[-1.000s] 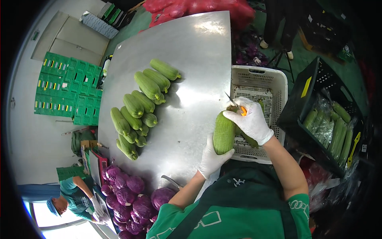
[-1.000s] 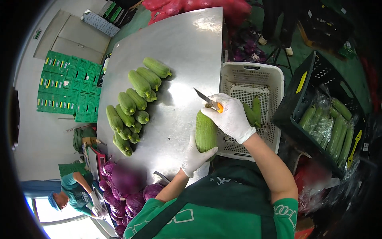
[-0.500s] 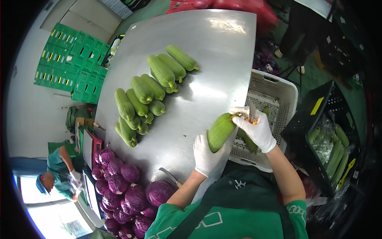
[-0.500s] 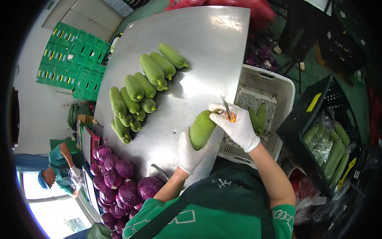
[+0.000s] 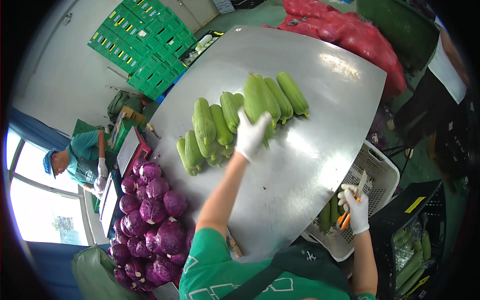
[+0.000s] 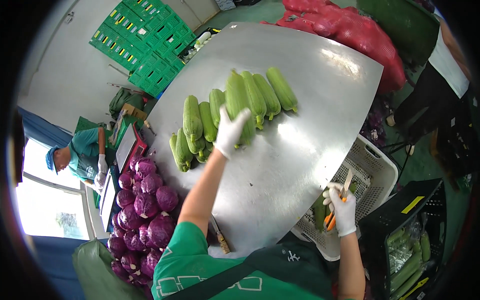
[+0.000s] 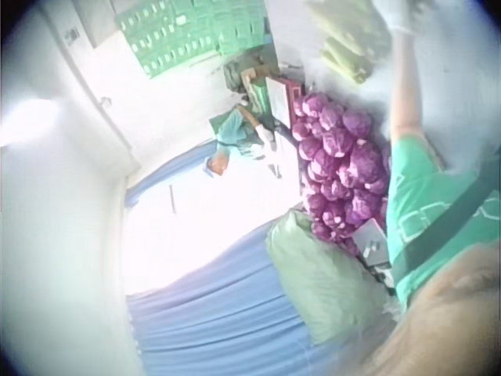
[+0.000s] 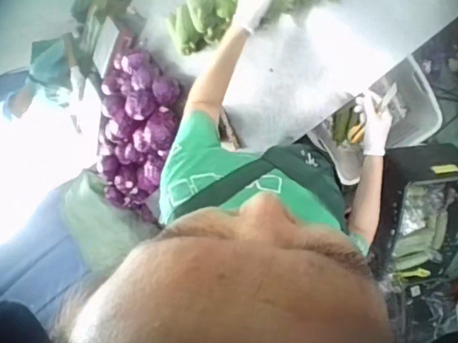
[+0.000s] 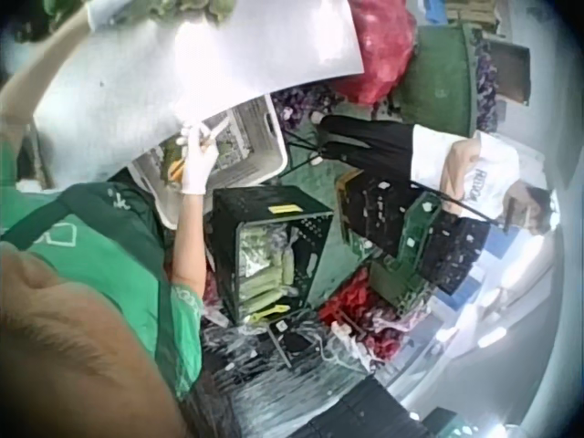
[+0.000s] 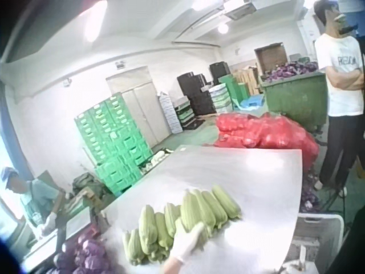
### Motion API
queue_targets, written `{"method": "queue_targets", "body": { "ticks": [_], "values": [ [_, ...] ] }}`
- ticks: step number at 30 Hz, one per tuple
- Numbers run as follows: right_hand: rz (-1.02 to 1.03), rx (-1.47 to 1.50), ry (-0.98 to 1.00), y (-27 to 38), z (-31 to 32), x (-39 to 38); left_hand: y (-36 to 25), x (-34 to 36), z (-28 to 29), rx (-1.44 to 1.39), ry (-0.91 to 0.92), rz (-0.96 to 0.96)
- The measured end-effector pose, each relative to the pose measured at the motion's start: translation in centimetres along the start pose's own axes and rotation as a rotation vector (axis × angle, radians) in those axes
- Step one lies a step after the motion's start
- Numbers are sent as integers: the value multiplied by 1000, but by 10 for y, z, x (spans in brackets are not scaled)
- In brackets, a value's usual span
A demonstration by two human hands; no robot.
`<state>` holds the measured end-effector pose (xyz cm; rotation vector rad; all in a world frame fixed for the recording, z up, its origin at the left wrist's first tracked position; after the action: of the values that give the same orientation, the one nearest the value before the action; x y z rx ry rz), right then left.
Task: The person cuts open and removes plastic wrap from gourds using a utility knife, trims their ends, and places the gourds into a basket and on a table.
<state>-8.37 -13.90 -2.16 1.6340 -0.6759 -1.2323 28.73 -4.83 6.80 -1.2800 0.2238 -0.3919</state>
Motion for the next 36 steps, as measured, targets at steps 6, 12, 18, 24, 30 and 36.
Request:
{"method": "queue_targets", "body": {
  "ticks": [6, 12, 18, 24, 30, 36],
  "values": [
    [-193, 91, -104, -56, 30, -15, 6, 146, -1, 903, -213, -62],
    [-157, 199, -129, -92, 106, -37, 40, 149, -66, 1517, 482, -167],
    [-136, 300, -316, -77, 194, -79, -49, 69, -188, 1556, 604, -636],
    [-62, 471, -689, -94, 313, -146, -161, -364, -423, 267, 1486, -597],
    [-84, 640, -937, -122, 378, -213, 61, -619, -599, 1084, 1809, -838],
    [-203, 746, -1198, -180, 409, -274, 255, -674, -605, 1043, 1580, -191]
  ]
}}
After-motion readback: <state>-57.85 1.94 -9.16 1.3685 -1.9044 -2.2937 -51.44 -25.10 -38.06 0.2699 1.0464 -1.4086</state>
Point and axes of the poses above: each hand's wrist, its own x-axis towards the middle knuckle, its own z-axis out of the back of the hand, y = z × x, the point moved 9 cm from there along x, towards the middle knuckle, and after that the axes turned 11 degrees about -y, right-handed, at the moved point
